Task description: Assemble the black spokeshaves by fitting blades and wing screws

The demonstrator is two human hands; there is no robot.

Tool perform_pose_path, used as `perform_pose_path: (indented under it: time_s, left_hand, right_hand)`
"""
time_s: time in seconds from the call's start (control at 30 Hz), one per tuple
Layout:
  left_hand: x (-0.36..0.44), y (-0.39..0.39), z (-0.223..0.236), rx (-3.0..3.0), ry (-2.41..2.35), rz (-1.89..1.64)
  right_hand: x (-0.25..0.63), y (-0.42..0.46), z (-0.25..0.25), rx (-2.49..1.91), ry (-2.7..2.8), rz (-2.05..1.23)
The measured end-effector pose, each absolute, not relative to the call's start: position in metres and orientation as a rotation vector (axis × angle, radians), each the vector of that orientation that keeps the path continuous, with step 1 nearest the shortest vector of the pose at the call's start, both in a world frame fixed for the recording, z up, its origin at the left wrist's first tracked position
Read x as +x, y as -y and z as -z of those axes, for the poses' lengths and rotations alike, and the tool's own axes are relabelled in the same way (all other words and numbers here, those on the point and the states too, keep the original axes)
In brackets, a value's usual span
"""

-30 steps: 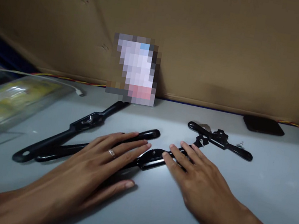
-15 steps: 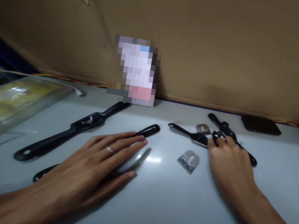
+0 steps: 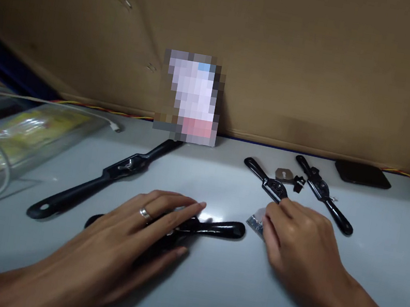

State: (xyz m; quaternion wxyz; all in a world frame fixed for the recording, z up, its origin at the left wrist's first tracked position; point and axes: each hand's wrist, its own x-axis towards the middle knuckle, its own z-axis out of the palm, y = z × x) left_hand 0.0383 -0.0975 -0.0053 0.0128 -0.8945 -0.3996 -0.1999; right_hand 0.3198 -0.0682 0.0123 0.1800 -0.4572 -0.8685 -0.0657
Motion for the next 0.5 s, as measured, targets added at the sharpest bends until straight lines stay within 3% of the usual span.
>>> perform_pose_path:
  time_s: [0.17,0.5]
  left_hand:
    - [0.0369,0.0906,0.0116,-2.772,1.357,0.593]
    - [0.0323,0.0923,0.008,-2.886,1.302,0.625]
  right_hand:
    - [0.3215,0.0659,-0.0036,-1.344,2.462,-0.026]
    - [0.3203,0.0602,-0.0068,-1.232,2.423,0.146]
